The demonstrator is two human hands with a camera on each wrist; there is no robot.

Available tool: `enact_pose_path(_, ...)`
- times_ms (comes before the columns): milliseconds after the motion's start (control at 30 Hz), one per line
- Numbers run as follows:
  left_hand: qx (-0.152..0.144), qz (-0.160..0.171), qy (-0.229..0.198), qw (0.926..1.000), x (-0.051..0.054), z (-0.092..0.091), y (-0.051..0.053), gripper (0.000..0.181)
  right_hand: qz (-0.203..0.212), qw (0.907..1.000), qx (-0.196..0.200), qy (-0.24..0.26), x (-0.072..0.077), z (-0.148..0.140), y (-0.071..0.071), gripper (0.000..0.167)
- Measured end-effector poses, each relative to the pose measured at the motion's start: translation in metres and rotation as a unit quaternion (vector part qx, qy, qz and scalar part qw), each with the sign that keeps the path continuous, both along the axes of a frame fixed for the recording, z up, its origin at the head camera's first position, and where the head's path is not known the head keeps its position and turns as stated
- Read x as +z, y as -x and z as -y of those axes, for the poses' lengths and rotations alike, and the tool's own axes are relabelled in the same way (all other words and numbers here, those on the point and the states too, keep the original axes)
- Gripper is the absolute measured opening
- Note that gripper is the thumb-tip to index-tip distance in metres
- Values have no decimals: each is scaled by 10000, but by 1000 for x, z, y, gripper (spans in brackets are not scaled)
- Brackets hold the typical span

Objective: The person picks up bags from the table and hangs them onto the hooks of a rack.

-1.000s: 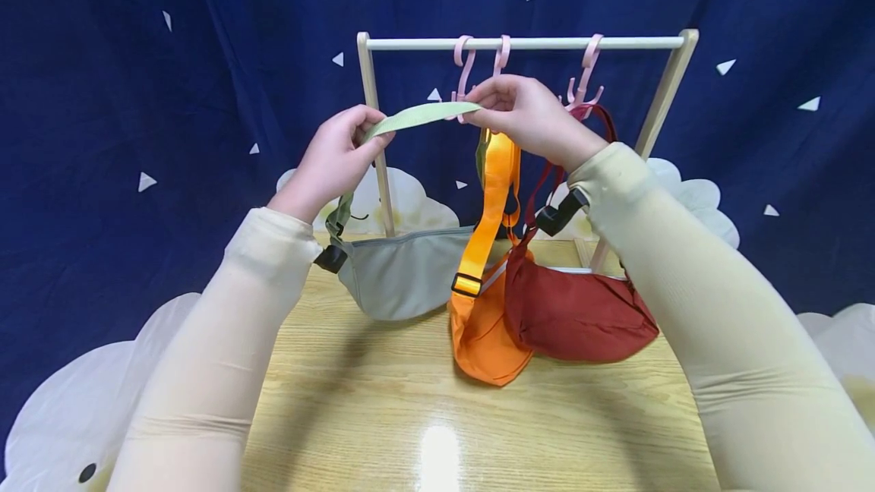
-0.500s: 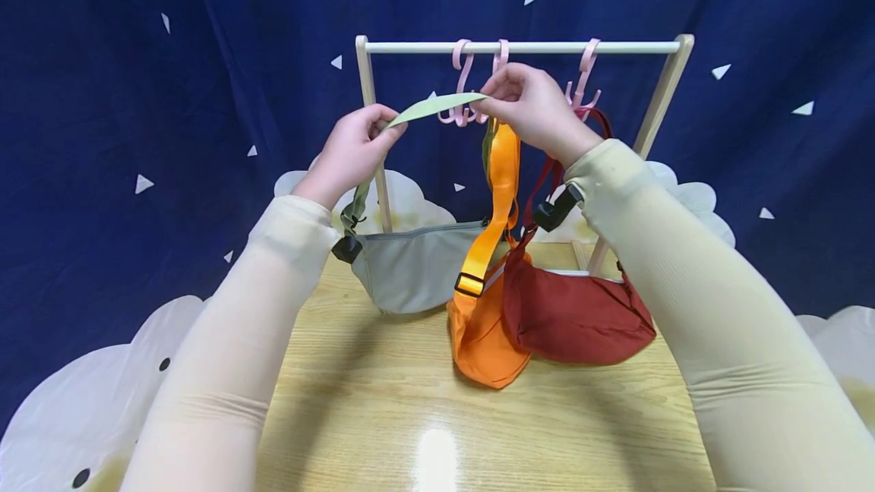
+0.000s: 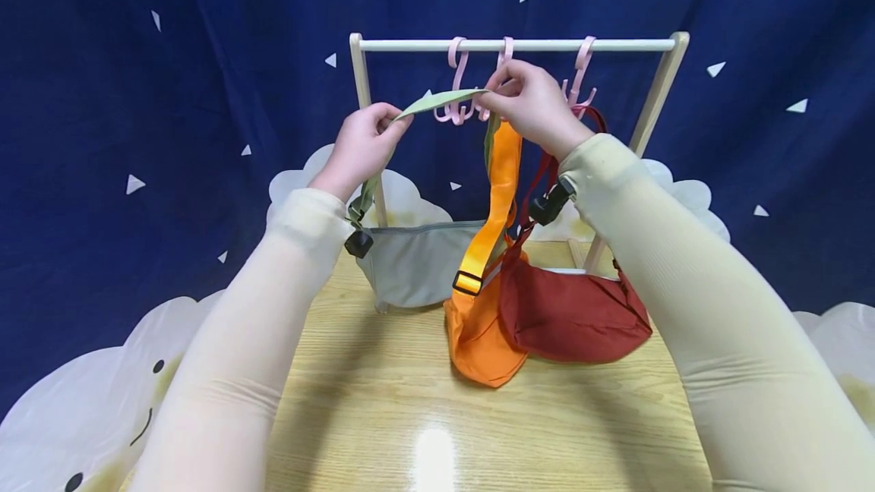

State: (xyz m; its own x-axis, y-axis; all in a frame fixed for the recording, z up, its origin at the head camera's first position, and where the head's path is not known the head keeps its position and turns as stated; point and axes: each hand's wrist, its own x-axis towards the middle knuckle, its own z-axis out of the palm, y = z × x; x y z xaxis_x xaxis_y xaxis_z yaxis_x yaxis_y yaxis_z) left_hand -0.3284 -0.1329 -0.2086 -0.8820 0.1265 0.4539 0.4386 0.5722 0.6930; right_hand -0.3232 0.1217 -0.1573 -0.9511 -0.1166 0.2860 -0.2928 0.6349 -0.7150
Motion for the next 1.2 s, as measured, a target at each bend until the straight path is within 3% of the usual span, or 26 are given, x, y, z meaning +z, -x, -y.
enact_pose_path(367,302,-46,-203,9993,-5,-14,5,32,117,9990,-382,196,-5,4,7,26)
enact_pose_path(1200,610,41,-723,9955,-19,-35,21,34,-412,9947,-836,424,-24,13,19,19)
